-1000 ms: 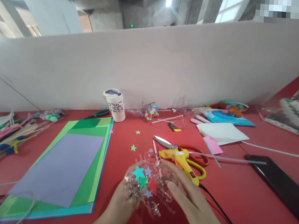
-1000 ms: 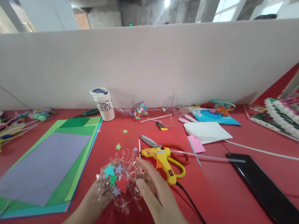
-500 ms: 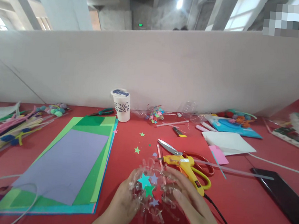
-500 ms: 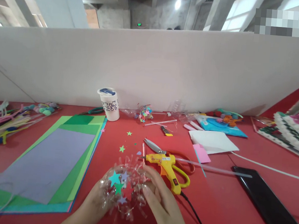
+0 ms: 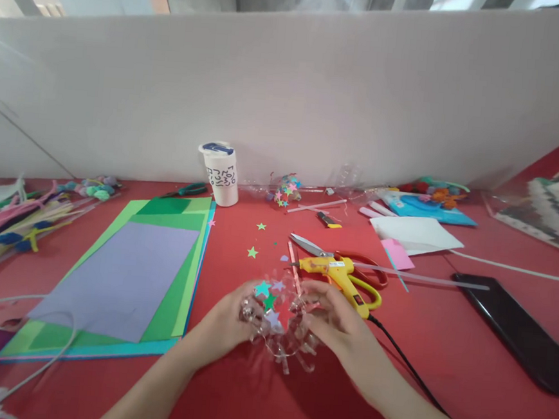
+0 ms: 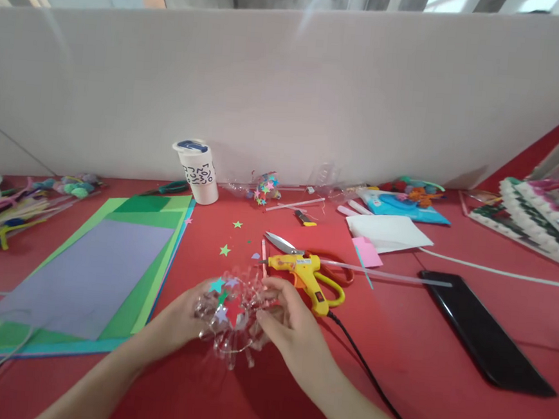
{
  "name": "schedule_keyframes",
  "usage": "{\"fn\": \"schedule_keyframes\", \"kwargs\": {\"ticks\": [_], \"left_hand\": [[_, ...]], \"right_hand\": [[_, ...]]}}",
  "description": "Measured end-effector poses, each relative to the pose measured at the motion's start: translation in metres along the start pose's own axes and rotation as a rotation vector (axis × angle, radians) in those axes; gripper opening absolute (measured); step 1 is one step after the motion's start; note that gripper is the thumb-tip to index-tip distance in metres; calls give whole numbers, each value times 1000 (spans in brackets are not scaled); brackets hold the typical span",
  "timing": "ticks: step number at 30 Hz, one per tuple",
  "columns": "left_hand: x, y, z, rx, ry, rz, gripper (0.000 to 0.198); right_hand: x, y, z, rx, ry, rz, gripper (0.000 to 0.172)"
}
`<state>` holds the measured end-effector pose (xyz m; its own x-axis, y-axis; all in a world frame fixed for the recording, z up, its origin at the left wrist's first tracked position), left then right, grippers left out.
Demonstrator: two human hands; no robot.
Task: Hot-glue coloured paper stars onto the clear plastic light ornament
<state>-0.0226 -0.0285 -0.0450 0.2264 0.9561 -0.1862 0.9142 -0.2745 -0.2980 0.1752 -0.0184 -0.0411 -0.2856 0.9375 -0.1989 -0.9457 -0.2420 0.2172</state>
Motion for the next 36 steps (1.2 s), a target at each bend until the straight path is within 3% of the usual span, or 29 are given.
{"fn": "schedule_keyframes", "kwargs": {"ticks": [4,10,15,24,27,31,36], "left_hand": [[4,-12,6,-199,-76,-11,39],[1,-16,3,-265,-172,-73,21],[-3,-15,1,-299,-196,-128,27],[-1,-14,4,-384,-209,-106,42],[1,-16,4,-329,-206,-201,38],[4,-22,2,-88,-190,-344,22],[8,-26,-6,154,-118,-408,34]], "right_hand": [[-3,3,4,21,71,56,40],[-4,0,4,-14,94,91,34],[-7,-4,3,-120,87,94,35],[-9,-9,19,-630,-21,86,41],[-12,-13,27,-695,-110,106,40],[-12,-24,36,-779,-233,61,29],[11,-45,38,-1258,-263,-151,26]]}}
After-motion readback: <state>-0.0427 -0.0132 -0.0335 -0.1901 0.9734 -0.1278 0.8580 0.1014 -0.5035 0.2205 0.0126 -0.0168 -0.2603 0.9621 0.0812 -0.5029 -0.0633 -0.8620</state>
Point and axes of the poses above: each hand's wrist, its own x-axis towards the middle knuckle, its own y-axis out of the palm, z = x × y, the point moved 1 cm from there along x, towards the middle knuckle, and after that the axes turned 12 degrees about x, right-handed, at the moved point
